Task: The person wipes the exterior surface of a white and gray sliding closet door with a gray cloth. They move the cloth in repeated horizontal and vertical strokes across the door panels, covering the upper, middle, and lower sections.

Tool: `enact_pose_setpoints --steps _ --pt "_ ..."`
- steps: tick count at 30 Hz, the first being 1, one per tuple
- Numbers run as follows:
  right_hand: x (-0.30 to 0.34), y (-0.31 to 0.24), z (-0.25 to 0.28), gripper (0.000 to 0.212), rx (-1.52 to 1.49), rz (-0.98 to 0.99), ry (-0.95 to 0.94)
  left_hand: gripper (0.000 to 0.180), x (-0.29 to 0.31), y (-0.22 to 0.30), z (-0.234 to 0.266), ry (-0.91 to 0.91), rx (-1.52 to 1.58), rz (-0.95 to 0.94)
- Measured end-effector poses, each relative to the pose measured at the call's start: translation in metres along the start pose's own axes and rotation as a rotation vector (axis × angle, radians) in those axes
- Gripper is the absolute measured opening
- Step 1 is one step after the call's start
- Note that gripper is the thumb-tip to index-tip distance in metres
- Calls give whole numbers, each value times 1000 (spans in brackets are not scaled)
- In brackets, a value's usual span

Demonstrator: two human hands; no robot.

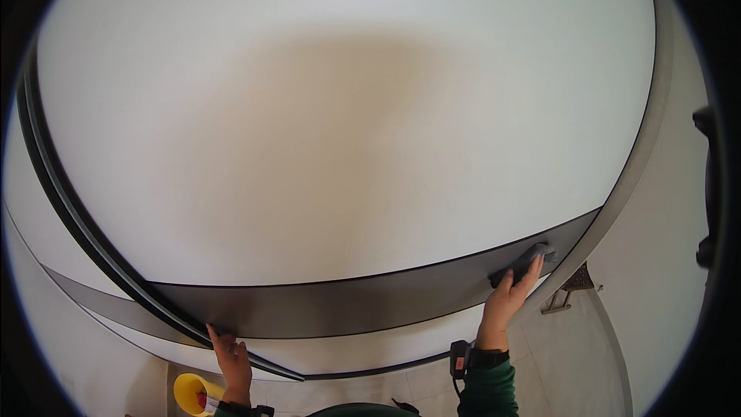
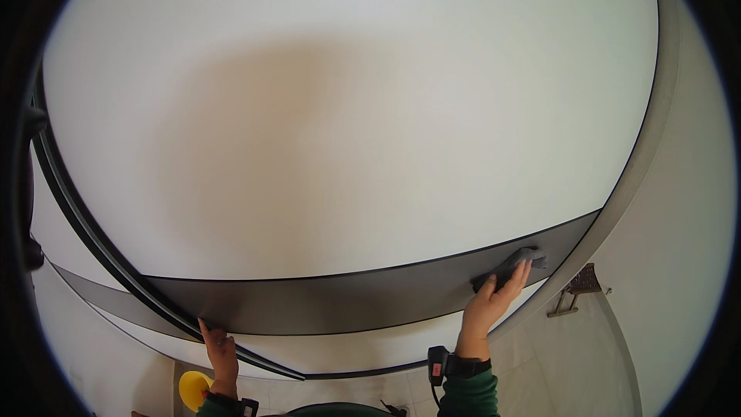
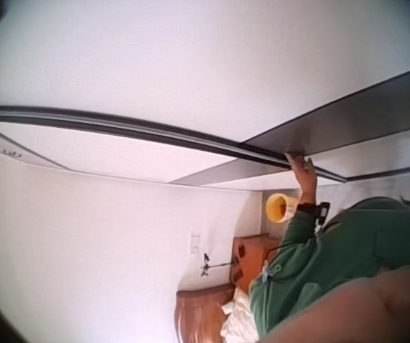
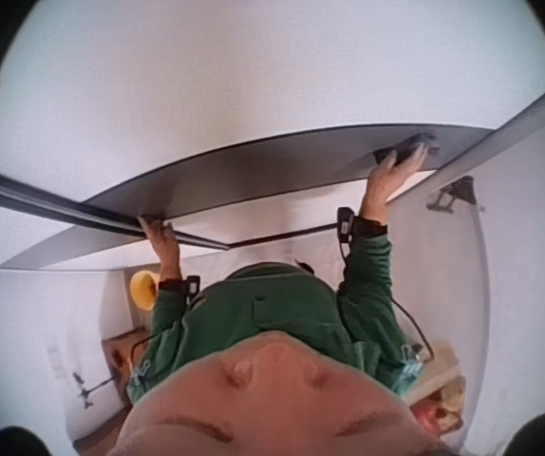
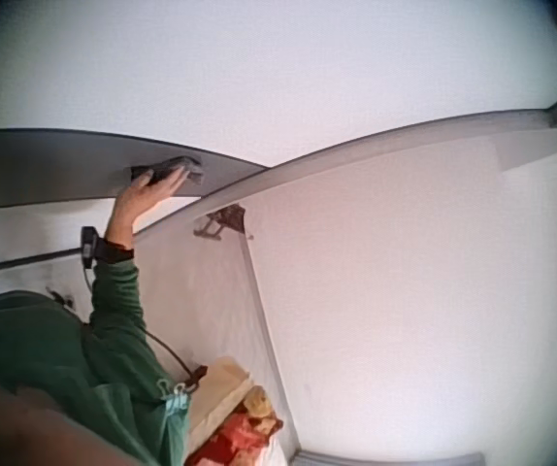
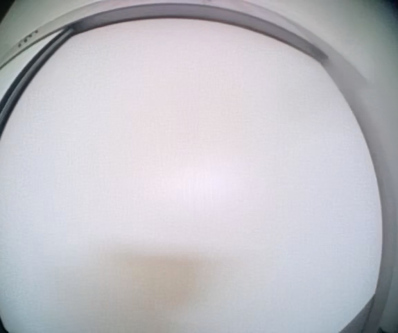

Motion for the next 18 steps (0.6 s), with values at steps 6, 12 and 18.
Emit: enact_pose_setpoints --steps 6,12,18 --pt "114 -128 -31 33 -56 761 -576 94 2 7 -17 86 138 88" --pt "32 -66 -5 44 115 732 -269 95 1 8 -16 64 116 34" --pt "-88 37 25 63 163 290 22 94 1 1 -19 46 97 54"
Point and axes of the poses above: each hand's wrist, its own x-axis away from the middle knuckle, its own z-axis out of the back of the hand, y = z × x, the point moved 7 cm from there along -x, towards the middle knuckle, and after that the axes turned 1 degree about -x, right-handed, at the moved point
